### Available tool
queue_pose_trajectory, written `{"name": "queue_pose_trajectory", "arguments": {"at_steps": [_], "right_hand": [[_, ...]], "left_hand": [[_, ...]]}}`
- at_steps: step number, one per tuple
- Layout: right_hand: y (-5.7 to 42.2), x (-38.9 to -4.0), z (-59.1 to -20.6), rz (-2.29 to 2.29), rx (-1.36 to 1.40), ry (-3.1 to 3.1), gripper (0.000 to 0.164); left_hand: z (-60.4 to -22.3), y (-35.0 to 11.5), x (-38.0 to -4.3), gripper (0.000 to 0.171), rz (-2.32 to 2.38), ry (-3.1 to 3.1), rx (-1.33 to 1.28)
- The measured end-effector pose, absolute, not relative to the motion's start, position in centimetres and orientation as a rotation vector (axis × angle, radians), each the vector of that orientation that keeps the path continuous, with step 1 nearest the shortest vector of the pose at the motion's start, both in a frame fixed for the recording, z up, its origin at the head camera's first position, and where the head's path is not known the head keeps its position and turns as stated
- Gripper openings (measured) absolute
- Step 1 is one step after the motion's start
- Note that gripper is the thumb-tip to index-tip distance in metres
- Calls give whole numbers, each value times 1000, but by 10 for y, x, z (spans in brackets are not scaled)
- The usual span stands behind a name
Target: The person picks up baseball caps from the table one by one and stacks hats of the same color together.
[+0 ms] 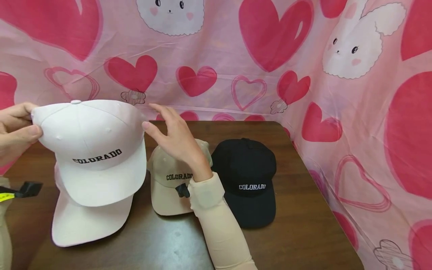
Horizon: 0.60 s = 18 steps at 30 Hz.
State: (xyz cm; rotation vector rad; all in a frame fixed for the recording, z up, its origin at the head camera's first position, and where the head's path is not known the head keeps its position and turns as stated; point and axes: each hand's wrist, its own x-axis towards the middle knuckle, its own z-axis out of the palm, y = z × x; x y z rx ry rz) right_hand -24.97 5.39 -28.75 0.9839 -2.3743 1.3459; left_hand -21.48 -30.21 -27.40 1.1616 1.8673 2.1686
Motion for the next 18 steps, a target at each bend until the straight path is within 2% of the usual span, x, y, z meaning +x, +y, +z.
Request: {"name": "queue_pose_trajectory", "arguments": {"at_steps": [18], "right_hand": [[37,-246,-294,1335,1157,-2431,62]], "left_hand": [[-285,-308,-220,23,2044,1835,1157]]}}
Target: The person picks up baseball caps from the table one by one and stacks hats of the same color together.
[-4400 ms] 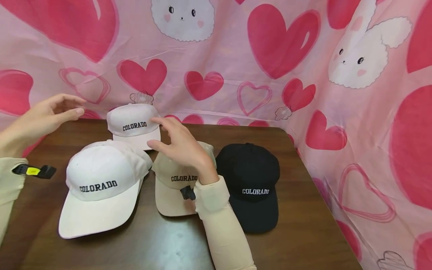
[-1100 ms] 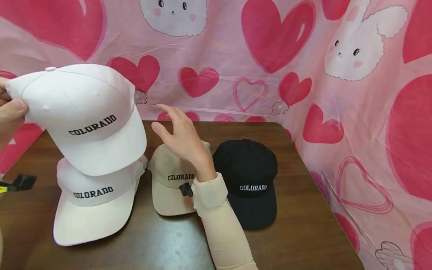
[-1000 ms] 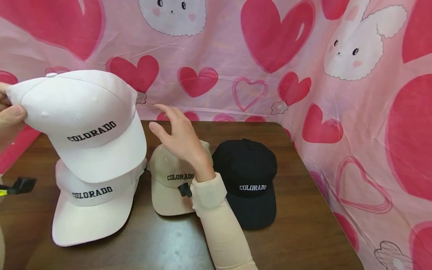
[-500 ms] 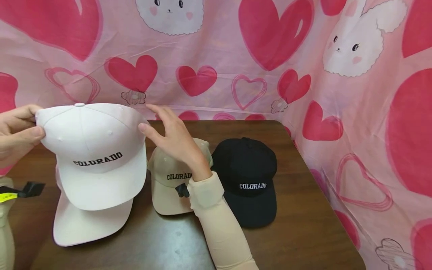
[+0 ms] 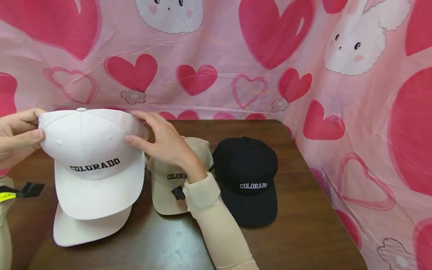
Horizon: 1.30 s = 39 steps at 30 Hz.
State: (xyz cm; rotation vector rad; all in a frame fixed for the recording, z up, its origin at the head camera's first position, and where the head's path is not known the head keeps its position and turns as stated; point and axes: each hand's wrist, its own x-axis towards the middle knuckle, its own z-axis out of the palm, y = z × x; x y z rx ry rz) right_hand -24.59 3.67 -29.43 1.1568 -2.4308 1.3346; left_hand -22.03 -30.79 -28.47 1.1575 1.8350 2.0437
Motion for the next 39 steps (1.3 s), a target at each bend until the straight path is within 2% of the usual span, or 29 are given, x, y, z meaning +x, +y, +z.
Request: {"name": "queue_pose_trajectory", "arguments": {"at_steps": [8,14,23,31,39], "right_hand": [[27,-243,-297,1303,1161,-2435,70],[24,-241,-299,1276,1098,-2467,68],[21,-239,-301,1251,1069,-2533,61],[12,-234,-306,1187,1088,-2629,63],[1,-230,-315,1095,1065,-2752,68]], "left_hand": [[-286,-311,-219,23,2056,1772,1139],[-284,-313,-221,27,1957,1839,1113],[-277,-322,-216,28,1453,2353,846],[-277,-333,-215,29,1134,2497,671],[-284,-345,-220,30,1104,2384,698]]}}
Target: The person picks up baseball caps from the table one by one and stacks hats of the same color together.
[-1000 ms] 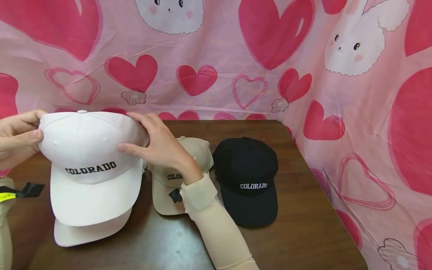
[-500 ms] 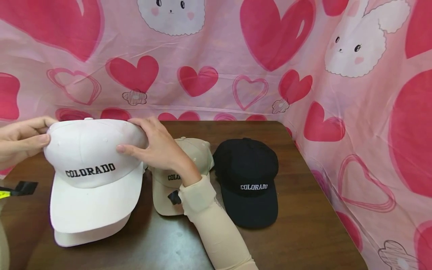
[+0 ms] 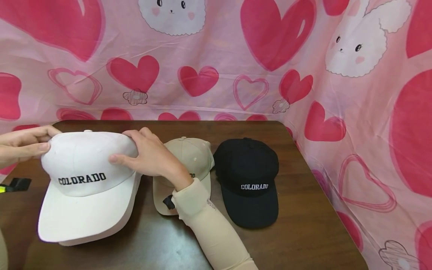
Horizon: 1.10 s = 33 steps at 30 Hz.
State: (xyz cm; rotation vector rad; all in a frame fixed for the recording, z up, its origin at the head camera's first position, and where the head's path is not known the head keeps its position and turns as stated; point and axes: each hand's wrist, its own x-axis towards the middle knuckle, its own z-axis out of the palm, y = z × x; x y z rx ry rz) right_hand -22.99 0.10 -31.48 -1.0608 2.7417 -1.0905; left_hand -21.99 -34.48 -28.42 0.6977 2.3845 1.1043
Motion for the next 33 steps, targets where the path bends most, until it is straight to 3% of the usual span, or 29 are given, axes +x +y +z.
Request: {"name": "queue_pose_trajectory", "arguments": {"at_steps": [18,33], "right_hand": [[-12,-235,-335,-975,-1004,2716,66],[-23,-233,-346,-919,-923,2777,70]], "left_hand": [[-300,-358,-234,32,1112,2048,576],[-312,-360,-241,33,972,2325,563]]}}
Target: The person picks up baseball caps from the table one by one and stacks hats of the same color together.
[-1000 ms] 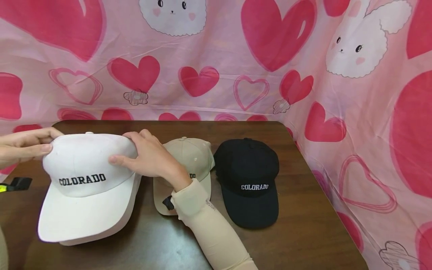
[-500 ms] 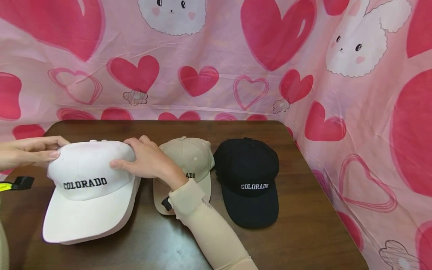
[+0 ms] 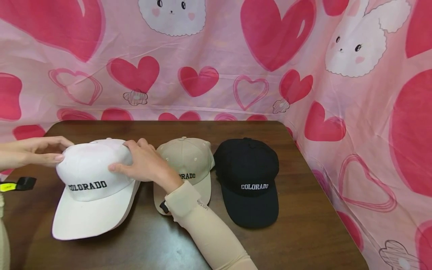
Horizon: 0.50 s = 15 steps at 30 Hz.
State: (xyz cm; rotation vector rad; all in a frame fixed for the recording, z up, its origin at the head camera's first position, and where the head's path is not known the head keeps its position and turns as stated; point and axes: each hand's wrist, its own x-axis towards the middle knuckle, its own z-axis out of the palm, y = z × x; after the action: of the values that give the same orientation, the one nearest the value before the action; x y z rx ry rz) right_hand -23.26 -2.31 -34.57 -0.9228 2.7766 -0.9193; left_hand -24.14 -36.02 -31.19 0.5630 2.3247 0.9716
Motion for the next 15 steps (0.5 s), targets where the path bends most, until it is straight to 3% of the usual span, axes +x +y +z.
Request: {"name": "queue_pose_trajectory", "arguments": {"at_steps": [15], "right_hand": [[-35,-228,-352,-871,-883,2849,55]], "left_hand": [[-323,-363,-247,40,1035,2338,476]]}}
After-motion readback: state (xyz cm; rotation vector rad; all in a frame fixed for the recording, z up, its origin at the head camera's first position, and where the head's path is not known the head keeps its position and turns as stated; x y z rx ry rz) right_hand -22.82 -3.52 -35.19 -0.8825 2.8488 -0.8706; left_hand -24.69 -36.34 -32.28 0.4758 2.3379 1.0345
